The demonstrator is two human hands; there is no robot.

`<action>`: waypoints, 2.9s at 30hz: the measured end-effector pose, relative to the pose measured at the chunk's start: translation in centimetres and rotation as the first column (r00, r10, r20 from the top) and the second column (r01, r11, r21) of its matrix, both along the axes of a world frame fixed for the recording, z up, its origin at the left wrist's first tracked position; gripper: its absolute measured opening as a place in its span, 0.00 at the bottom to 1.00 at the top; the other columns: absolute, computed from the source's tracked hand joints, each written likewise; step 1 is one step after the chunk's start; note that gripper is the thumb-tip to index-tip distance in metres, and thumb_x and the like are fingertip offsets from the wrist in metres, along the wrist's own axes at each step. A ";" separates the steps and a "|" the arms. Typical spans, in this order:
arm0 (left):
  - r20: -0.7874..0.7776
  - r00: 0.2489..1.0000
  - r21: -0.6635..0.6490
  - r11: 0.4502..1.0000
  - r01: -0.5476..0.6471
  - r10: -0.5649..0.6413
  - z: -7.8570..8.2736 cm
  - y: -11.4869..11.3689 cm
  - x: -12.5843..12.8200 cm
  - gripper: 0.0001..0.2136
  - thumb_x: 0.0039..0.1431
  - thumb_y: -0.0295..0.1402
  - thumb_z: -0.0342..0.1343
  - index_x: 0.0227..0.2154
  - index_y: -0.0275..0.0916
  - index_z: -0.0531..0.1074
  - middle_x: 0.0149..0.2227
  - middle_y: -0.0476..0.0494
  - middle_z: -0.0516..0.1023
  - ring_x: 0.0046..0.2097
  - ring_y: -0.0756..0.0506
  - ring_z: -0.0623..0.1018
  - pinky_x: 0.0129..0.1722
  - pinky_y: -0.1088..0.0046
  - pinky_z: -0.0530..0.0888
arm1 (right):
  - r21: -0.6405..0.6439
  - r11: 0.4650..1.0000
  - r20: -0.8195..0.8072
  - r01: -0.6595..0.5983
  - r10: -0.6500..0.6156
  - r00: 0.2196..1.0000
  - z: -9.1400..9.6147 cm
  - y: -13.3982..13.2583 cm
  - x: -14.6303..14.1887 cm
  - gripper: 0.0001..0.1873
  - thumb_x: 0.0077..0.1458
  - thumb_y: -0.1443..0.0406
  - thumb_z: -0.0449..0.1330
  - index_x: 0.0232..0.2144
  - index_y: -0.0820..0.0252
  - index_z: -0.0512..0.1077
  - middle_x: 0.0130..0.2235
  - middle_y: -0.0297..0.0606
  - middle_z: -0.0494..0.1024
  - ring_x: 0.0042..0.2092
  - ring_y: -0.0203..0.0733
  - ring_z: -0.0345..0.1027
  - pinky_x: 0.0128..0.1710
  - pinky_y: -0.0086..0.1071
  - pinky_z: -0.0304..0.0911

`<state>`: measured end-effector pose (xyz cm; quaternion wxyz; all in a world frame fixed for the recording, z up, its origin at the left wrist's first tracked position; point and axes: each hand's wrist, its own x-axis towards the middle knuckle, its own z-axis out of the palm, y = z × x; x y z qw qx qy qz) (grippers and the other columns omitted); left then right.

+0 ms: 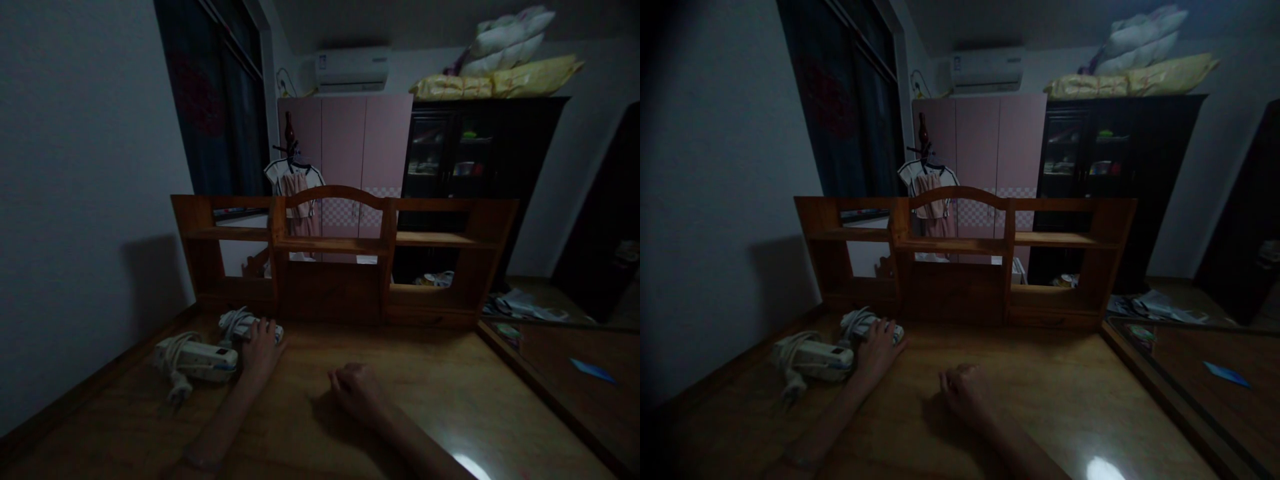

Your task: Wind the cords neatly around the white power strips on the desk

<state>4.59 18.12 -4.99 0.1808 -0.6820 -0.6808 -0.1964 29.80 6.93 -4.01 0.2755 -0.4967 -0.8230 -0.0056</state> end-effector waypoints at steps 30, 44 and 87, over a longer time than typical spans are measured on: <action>0.097 0.954 -0.088 0.953 0.291 -0.283 2.1 -4.9 5.6 0.11 0.55 0.31 0.49 0.42 0.42 0.65 0.51 0.40 0.66 0.59 0.37 0.58 0.36 0.68 0.69 | 0.181 0.979 -0.098 0.096 -0.079 0.992 0.3 1.1 0.2 0.22 0.64 0.64 0.49 0.19 0.60 0.69 0.21 0.36 0.72 0.22 0.33 0.62 0.26 0.30 0.47; 0.226 0.631 0.084 0.660 0.746 -0.742 3.3 -7.4 7.7 0.12 0.49 0.29 0.55 0.39 0.41 0.64 0.52 0.41 0.69 0.61 0.40 0.61 0.51 0.62 0.69 | 0.067 0.973 -0.259 0.221 -0.196 0.946 1.2 2.6 3.7 0.15 0.65 0.58 0.48 0.36 0.57 0.72 0.29 0.38 0.76 0.30 0.39 0.70 0.30 0.28 0.55; 0.830 0.306 0.117 0.681 0.723 -0.467 2.5 -4.5 9.6 0.20 0.55 0.47 0.55 0.46 0.40 0.69 0.48 0.40 0.72 0.42 0.44 0.76 0.41 0.67 0.74 | 0.056 0.935 -0.682 0.351 -0.221 0.698 1.9 3.1 6.2 0.16 0.63 0.54 0.48 0.31 0.58 0.64 0.23 0.34 0.75 0.23 0.37 0.69 0.25 0.26 0.60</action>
